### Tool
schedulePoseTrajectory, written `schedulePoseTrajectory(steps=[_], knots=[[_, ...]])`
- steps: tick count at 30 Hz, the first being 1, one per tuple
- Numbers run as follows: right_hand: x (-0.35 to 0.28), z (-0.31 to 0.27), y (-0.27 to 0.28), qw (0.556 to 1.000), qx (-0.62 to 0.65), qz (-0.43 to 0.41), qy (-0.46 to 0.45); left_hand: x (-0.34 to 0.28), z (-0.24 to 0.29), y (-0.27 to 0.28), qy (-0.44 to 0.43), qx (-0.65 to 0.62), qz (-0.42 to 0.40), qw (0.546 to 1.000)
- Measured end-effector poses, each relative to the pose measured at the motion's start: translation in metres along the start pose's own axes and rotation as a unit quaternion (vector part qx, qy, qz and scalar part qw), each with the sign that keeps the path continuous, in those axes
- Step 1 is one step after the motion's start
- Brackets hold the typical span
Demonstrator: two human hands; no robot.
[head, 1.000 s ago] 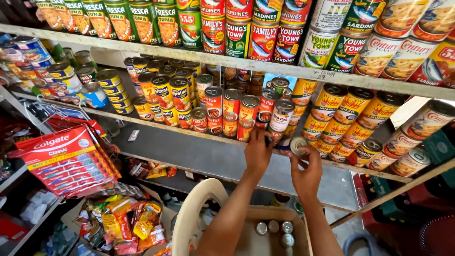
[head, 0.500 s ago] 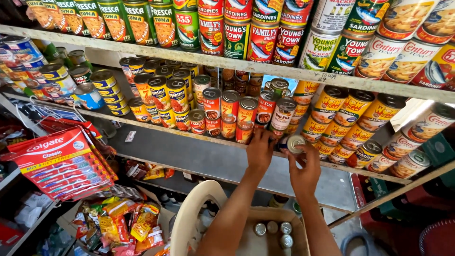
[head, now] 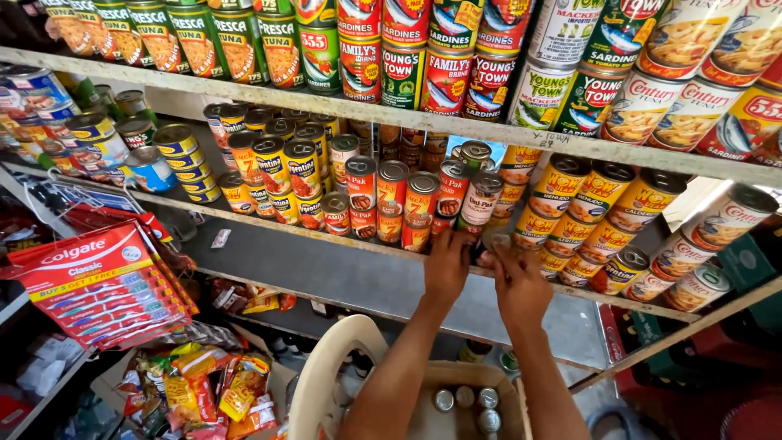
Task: Stocking canned goods onto grocery store shelves from a cardboard box.
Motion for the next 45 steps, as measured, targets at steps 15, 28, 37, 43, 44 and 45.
schedulePoseTrajectory(steps=[15, 28, 37, 43, 44, 45], knots=[[-0.103, 0.025, 0.005, 0.976, 0.094, -0.143, -0.138, -0.107, 0.026, 0.026, -0.069, -0.057, -0.089, 0.992], [-0.31, 0.104, 0.019, 0.857, 0.188, -0.405, -0.256, -0.356, 0.005, -0.037, 0.143, -0.014, -0.305, 0.942], [-0.419, 0.172, -0.017, 0.755, 0.07, -0.615, -0.214, -0.518, -0.043, -0.108, 0.354, -0.003, -0.482, 0.801], [-0.454, 0.208, -0.065, 0.766, -0.006, -0.641, -0.047, -0.559, -0.074, -0.131, 0.389, 0.032, -0.589, 0.708], [-0.464, 0.215, -0.073, 0.777, -0.044, -0.628, 0.014, -0.554, -0.073, -0.127, 0.407, 0.041, -0.575, 0.709], [-0.475, 0.22, -0.082, 0.784, -0.082, -0.611, 0.073, -0.548, -0.072, -0.122, 0.423, 0.05, -0.562, 0.71]])
Point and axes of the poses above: each hand's wrist, its own x-axis towards the middle knuckle, its own y-axis out of the back of the hand, z = x × y, the point moved 1 cm from there along x, towards the middle knuckle, and after that the axes turned 6 degrees about x, right-handed, at the moved point
